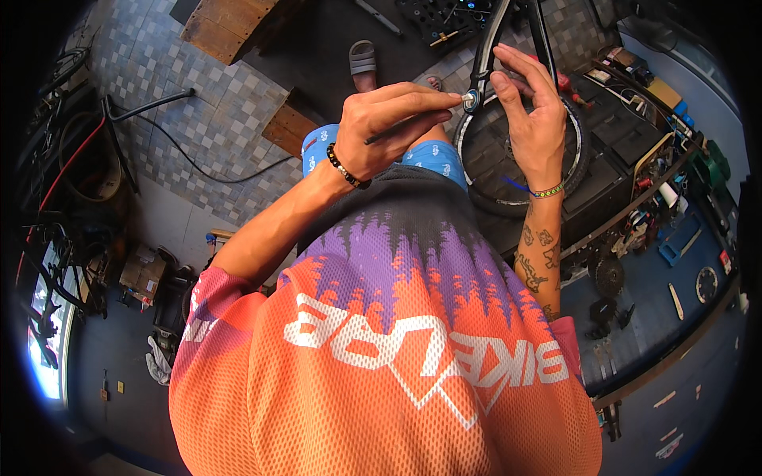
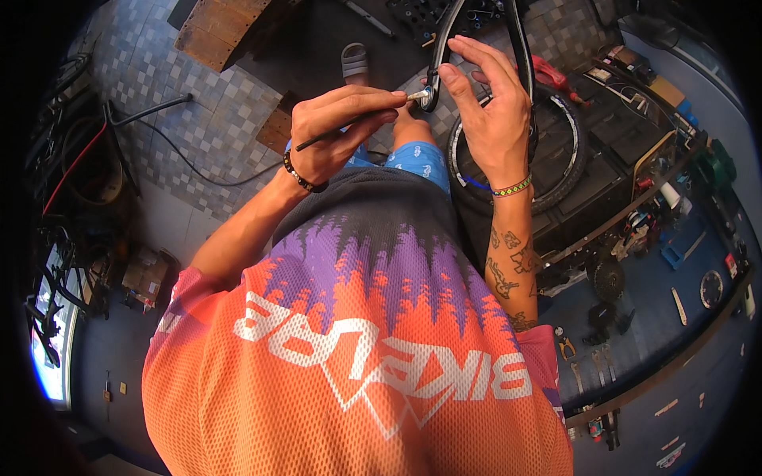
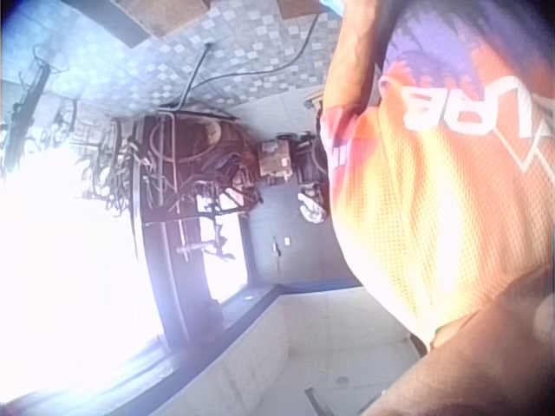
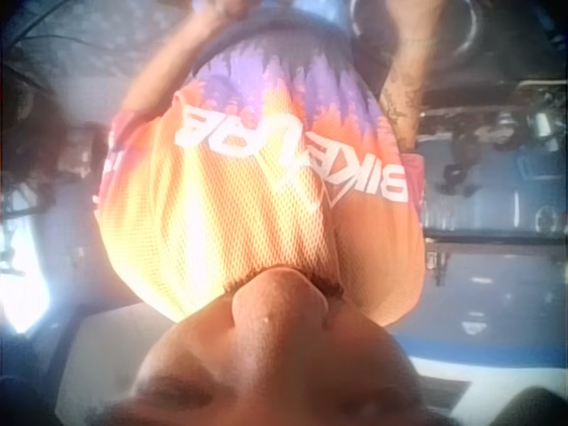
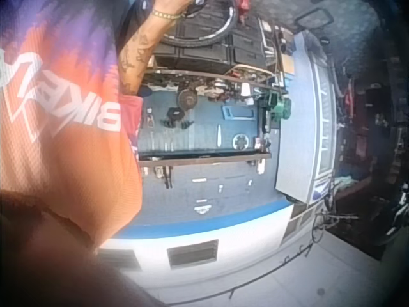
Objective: The person works on a bicycle frame mounted on a repair stand. They use a small brush to apply lubricant to the headset area, then use a blue cloth to wipe the component. The person handles tools and parts on a workbench while performing the maintenance.
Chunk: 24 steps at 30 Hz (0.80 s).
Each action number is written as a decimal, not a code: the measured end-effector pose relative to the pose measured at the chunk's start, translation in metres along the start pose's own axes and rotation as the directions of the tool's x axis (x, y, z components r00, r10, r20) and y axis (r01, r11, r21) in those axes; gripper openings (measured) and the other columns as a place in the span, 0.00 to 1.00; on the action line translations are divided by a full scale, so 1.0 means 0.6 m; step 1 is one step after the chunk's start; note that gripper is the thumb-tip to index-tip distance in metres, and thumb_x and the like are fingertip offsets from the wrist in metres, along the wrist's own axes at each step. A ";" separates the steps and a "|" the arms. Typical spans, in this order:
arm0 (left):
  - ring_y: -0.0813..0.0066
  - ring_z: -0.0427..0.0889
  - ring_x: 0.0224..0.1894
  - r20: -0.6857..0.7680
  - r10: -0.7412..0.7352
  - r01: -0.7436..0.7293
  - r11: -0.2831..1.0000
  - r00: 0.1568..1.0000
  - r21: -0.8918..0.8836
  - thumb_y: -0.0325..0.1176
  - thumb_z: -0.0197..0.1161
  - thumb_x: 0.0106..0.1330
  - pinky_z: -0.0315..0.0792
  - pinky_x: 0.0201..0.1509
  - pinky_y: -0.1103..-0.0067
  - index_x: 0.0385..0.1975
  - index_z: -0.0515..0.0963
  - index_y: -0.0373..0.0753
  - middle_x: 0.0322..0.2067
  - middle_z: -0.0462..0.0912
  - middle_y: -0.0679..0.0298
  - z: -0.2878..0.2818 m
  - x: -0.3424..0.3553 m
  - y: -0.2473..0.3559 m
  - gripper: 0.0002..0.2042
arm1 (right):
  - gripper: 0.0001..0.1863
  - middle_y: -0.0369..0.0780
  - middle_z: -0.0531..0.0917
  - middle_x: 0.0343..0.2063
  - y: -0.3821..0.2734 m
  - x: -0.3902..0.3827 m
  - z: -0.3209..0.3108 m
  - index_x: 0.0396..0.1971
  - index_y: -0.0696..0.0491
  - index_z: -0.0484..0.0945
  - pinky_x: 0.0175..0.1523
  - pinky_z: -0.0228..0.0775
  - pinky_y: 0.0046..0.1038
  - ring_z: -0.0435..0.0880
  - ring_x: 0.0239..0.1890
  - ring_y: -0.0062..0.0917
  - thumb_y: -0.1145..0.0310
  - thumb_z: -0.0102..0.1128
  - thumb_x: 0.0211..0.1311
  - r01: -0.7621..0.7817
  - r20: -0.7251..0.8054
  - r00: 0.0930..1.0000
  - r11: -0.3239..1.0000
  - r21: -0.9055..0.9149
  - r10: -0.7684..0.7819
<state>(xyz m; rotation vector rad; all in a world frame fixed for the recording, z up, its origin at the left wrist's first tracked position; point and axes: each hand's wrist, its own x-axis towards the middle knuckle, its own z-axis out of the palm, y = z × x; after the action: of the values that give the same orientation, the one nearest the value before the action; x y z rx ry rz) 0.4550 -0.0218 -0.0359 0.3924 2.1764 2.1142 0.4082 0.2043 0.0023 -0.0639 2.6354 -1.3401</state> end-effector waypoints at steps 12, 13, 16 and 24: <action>0.67 0.90 0.45 -0.058 -0.607 0.426 0.619 0.793 -0.659 0.28 0.64 0.74 0.83 0.54 0.75 0.57 0.80 0.28 0.46 0.88 0.47 0.040 -0.030 0.003 0.16 | 0.19 0.41 0.85 0.54 0.000 -0.001 -0.001 0.53 0.55 0.85 0.56 0.76 0.30 0.84 0.56 0.30 0.58 0.69 0.69 -0.011 0.000 1.000 1.000 0.012 0.011; 0.67 0.90 0.45 -0.053 -0.633 0.420 0.573 0.773 -0.704 0.27 0.65 0.73 0.83 0.53 0.75 0.56 0.81 0.28 0.46 0.88 0.47 0.042 -0.030 0.001 0.15 | 0.19 0.41 0.85 0.54 -0.001 0.000 -0.001 0.53 0.55 0.85 0.56 0.76 0.30 0.84 0.56 0.30 0.58 0.69 0.69 -0.009 -0.001 1.000 1.000 0.009 0.009; 0.64 0.90 0.45 -0.018 -0.697 0.400 0.433 0.717 -0.808 0.27 0.65 0.73 0.84 0.53 0.74 0.56 0.80 0.27 0.46 0.88 0.46 0.050 -0.031 -0.005 0.15 | 0.19 0.41 0.85 0.54 0.001 -0.001 -0.003 0.53 0.55 0.85 0.56 0.76 0.30 0.84 0.56 0.30 0.58 0.68 0.69 -0.003 -0.001 1.000 1.000 0.002 0.003; 0.64 0.88 0.50 0.137 -0.747 0.362 0.146 0.651 -0.921 0.29 0.62 0.75 0.84 0.56 0.72 0.61 0.74 0.27 0.50 0.85 0.44 0.052 -0.045 -0.016 0.18 | 0.19 0.40 0.85 0.54 -0.001 -0.002 0.000 0.53 0.55 0.85 0.56 0.76 0.30 0.84 0.56 0.30 0.58 0.69 0.69 -0.014 -0.007 1.000 1.000 0.007 0.014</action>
<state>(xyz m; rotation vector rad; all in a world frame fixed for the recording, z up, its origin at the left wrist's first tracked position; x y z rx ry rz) 0.4870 0.0022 -0.0497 -0.8810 0.5770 2.4604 0.4091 0.2042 0.0032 -0.0398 2.6318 -1.3470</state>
